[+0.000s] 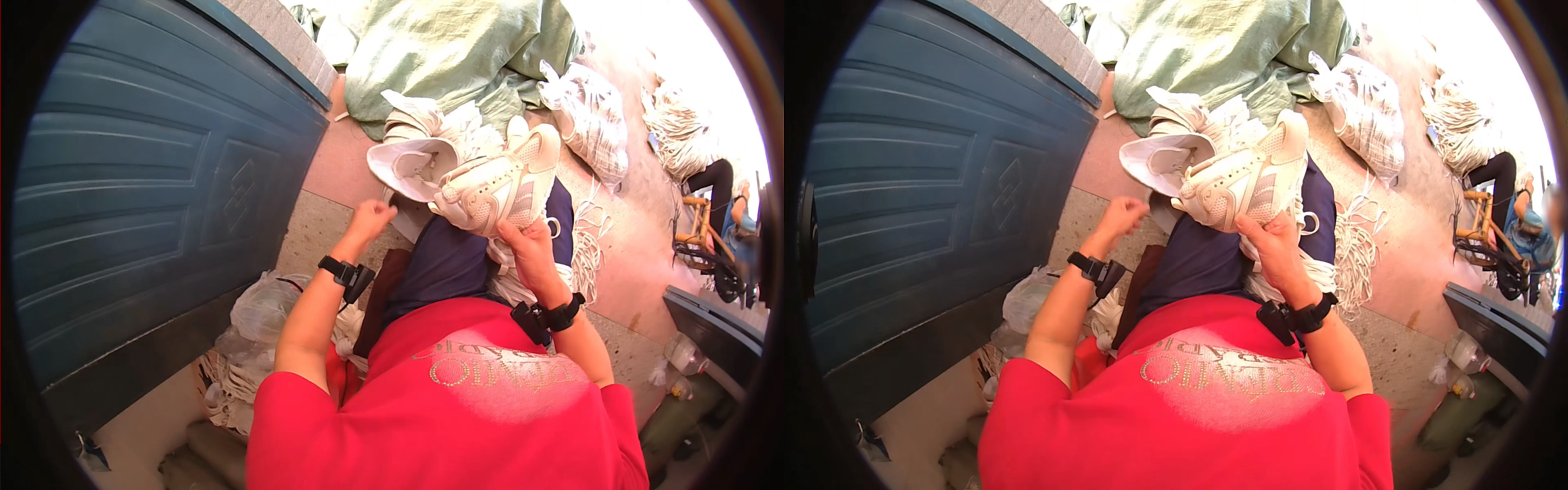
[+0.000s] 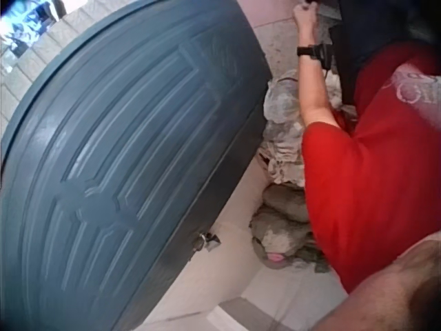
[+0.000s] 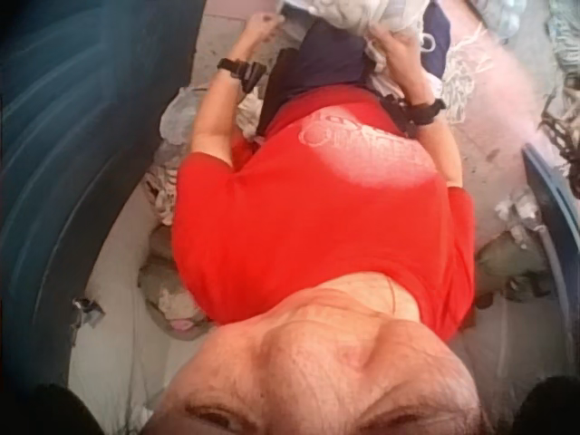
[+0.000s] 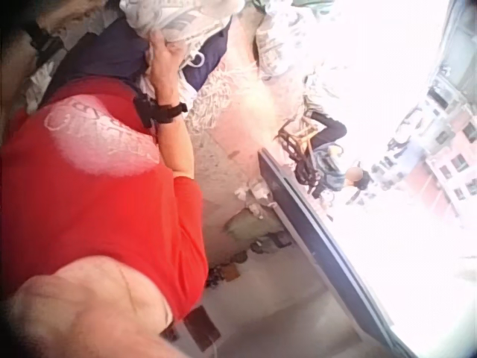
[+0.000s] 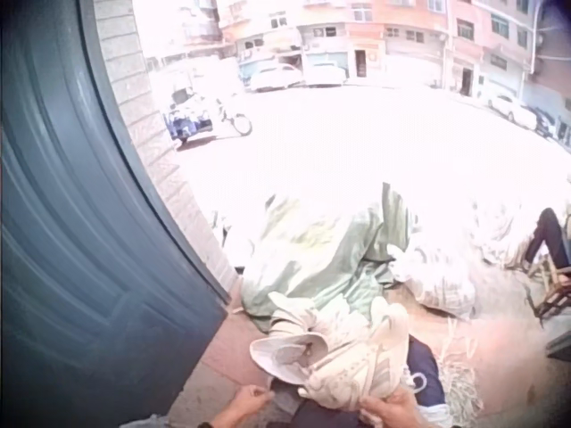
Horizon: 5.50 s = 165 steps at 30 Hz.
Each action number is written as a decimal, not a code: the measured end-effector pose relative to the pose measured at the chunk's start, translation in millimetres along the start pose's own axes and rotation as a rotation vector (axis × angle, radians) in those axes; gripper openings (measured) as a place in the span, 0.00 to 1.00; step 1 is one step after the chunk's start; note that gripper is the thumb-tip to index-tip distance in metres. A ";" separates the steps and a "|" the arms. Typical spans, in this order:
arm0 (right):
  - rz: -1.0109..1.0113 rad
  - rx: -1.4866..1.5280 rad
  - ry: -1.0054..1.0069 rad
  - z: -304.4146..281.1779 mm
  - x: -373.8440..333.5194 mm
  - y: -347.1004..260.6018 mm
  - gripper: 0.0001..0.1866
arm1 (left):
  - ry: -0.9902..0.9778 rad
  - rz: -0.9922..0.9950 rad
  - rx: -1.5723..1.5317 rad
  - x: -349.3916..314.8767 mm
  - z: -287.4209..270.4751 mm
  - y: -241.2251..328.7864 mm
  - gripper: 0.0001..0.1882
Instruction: The user is bundling pairs of shoe components using long white cords.
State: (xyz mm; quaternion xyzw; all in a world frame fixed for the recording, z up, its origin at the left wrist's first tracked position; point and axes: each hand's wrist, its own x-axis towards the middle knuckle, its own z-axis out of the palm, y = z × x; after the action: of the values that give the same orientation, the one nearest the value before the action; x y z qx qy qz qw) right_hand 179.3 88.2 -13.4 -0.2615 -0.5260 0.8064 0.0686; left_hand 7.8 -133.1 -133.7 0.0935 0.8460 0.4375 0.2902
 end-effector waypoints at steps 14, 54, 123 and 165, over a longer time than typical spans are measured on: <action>0.084 0.009 0.001 -16.4 -0.9 -7.3 0.14 | -0.236 -0.163 -0.534 100.1 51.2 25.9 0.39; 0.068 0.568 0.331 -60.7 24.4 -24.3 0.25 | -0.196 -0.233 -1.212 202.4 70.1 -43.3 0.36; 0.345 0.836 0.465 -94.2 -33.2 50.9 0.30 | -0.355 1.040 0.832 -89.5 113.1 158.1 0.16; -0.403 -1.432 0.453 -69.2 -14.0 69.1 0.18 | -0.251 0.435 0.684 -56.3 144.1 142.7 0.19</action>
State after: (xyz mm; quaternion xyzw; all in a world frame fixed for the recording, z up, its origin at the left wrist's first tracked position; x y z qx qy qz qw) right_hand 236.7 108.8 -91.0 -0.2998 -0.9293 0.1689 0.1340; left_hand 122.6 28.1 -62.0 0.4132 0.8611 0.1677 0.2442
